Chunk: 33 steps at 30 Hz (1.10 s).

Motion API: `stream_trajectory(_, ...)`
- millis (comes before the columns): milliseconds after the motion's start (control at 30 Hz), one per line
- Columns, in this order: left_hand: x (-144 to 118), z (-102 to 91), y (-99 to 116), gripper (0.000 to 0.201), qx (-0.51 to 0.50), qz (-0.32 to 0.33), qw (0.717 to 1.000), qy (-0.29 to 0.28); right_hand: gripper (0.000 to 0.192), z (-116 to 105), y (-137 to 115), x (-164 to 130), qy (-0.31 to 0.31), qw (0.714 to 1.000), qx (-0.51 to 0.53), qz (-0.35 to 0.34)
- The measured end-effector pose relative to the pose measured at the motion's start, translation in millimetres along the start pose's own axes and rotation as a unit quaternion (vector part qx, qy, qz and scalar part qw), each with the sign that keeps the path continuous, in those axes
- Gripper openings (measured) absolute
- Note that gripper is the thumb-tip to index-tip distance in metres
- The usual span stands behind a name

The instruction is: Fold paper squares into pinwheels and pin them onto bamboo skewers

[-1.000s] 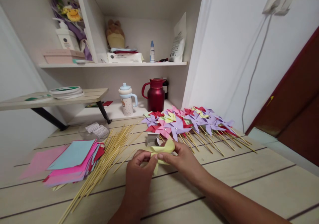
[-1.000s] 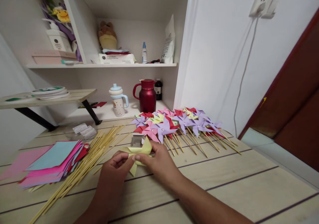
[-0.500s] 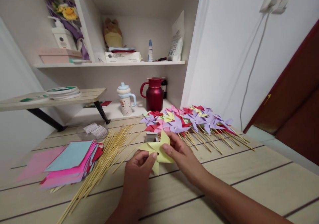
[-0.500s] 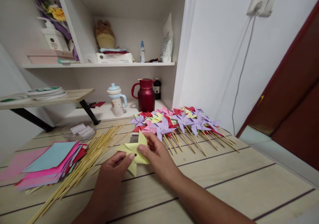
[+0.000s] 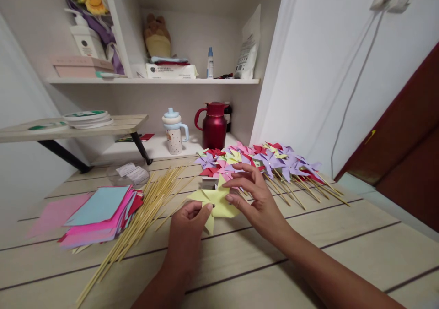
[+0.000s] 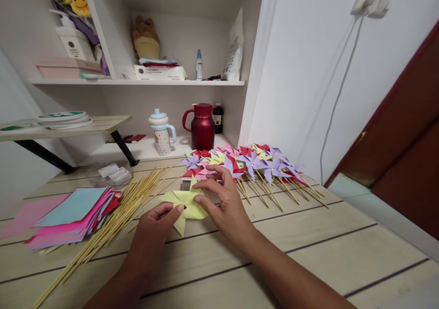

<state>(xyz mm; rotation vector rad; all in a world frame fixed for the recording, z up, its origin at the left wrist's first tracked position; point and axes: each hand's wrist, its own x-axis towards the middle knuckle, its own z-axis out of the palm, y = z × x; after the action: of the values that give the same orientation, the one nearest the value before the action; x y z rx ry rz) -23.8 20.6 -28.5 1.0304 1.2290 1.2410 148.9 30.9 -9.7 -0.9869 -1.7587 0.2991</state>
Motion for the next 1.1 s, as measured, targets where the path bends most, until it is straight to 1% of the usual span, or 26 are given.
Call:
stream_trajectory(67, 1.6, -0.3, -1.2, 0.025, 0.003, 0.001, 1.0, 0.003, 0.01, 1.0, 0.3, -0.8, -0.011, 1.0, -0.013, -0.006)
stream_trajectory(200, 2.2, 0.1, -1.5, 0.025, 0.013, 0.001, 1.0, 0.007, 0.006, 1.9, 1.7, -1.5, -0.027, 0.999, -0.023, 0.008)
stream_trajectory(333, 0.5, 1.4, 0.4, 0.024, 0.035, 0.014, 0.999, 0.01, 0.009, 2.1, 3.0, -0.8, -0.039, 0.999, -0.021, 0.013)
stream_trajectory(467, -0.7, 2.1, 2.2, 0.024, 0.04, 0.032, 0.999, 0.006, 0.013, 2.6, 4.3, 0.1, -0.036, 0.999, -0.019, 0.017)
stream_trajectory(733, -0.6, 2.3, 0.6, 0.023, 0.05, 0.048, 0.998, 0.011, 0.011, 2.0, 5.1, 0.8, -0.038, 0.999, -0.021, 0.019)
stream_trajectory(867, -1.4, 1.4, -0.1, 0.023, 0.058, 0.043, 0.997, 0.01, 0.012, 2.1, 5.7, 1.0, -0.05, 0.998, -0.023, 0.024)
stream_trajectory(1100, -2.1, 2.1, -0.6, 0.023, 0.055, 0.031, 0.998, 0.002, 0.014, 2.3, 4.0, 1.5, -0.047, 0.998, -0.011, 0.029)
